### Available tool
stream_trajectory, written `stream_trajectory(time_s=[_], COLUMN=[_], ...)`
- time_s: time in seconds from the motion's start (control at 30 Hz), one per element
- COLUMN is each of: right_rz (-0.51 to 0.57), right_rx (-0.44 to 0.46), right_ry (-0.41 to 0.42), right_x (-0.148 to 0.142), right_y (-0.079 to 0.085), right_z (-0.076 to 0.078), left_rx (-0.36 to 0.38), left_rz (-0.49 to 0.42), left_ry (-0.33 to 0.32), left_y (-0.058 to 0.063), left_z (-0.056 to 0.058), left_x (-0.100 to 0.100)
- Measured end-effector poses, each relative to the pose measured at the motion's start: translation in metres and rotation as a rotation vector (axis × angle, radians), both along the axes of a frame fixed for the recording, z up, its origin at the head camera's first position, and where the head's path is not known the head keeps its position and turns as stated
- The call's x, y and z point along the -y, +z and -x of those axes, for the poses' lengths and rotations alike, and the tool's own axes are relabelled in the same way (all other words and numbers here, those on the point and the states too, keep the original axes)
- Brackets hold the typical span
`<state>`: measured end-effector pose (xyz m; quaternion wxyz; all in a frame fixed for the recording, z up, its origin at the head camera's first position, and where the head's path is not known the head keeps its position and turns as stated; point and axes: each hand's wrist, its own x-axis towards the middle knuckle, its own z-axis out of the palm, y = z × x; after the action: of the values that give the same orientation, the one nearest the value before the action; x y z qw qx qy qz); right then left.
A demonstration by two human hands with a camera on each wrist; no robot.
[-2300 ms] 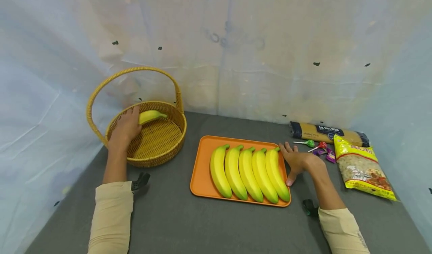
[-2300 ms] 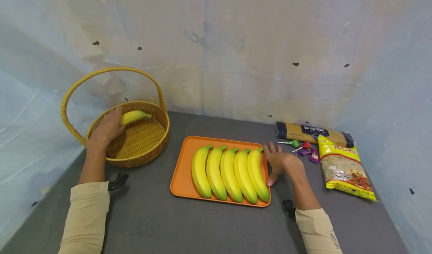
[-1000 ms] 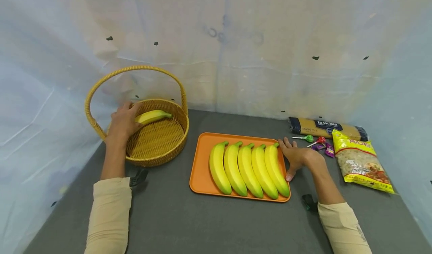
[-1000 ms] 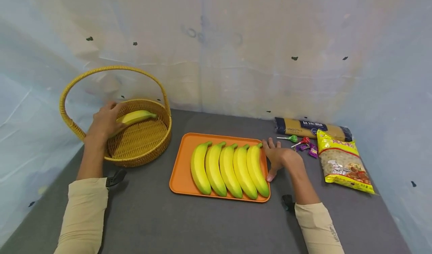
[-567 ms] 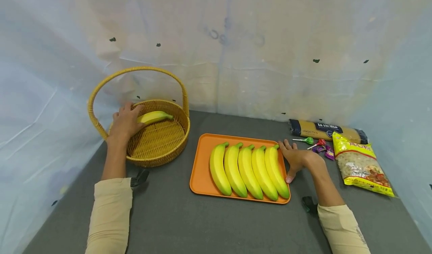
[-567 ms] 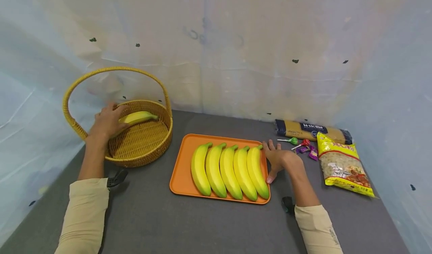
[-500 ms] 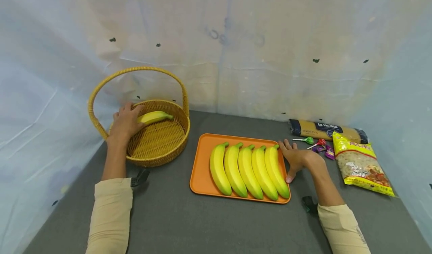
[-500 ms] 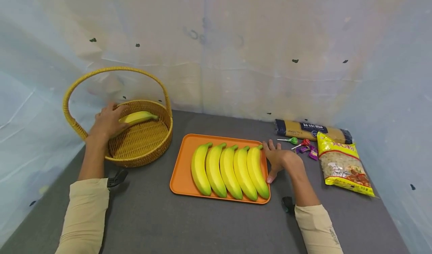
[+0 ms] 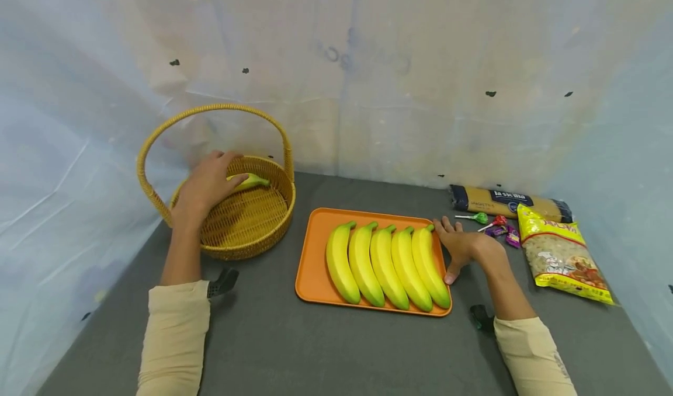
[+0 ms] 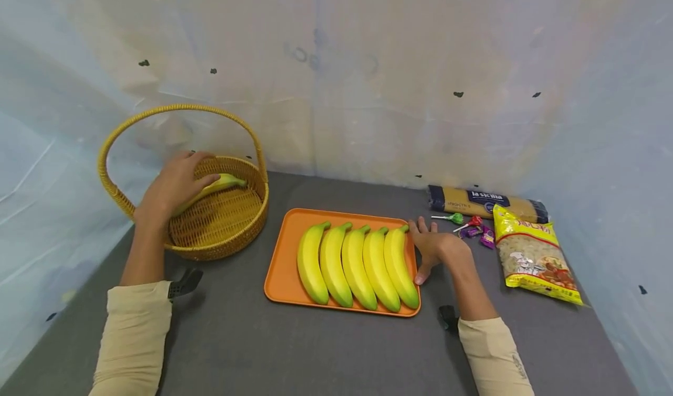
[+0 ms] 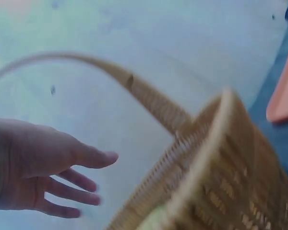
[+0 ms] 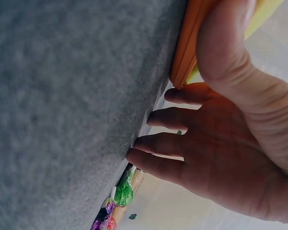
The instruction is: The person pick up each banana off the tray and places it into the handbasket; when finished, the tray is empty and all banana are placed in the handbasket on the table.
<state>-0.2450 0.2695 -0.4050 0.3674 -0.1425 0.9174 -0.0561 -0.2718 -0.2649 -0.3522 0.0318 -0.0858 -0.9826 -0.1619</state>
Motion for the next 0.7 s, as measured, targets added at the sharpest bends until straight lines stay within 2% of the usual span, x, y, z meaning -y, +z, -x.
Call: stream_trajectory(time_s=[0.17,0.37,0.53,0.7], right_rz=[-0.001,0.002,-0.01,-0.006], right_rx=[0.008,0.01,0.001,0.002], right_ry=[-0.004,-0.008,-0.011,-0.012], right_x=[-0.001,-0.001,-0.002,-0.001], right_y=[-0.002,-0.002,0.0,0.001], right_z=[0.001,0.001,0.001,0.001], left_rx=[0.003,0.027,0.092,0.222], left_rz=[-0.058,-0.101,-0.052,0.036], left_ry=[-0.155,-0.298,-0.378,-0.392], left_y=[0.019,0.023,0.014,-0.009], left_z=[-0.013,-0.03,-0.042,-0.043], left_x=[-0.029,-0.084,-0.132,-0.163])
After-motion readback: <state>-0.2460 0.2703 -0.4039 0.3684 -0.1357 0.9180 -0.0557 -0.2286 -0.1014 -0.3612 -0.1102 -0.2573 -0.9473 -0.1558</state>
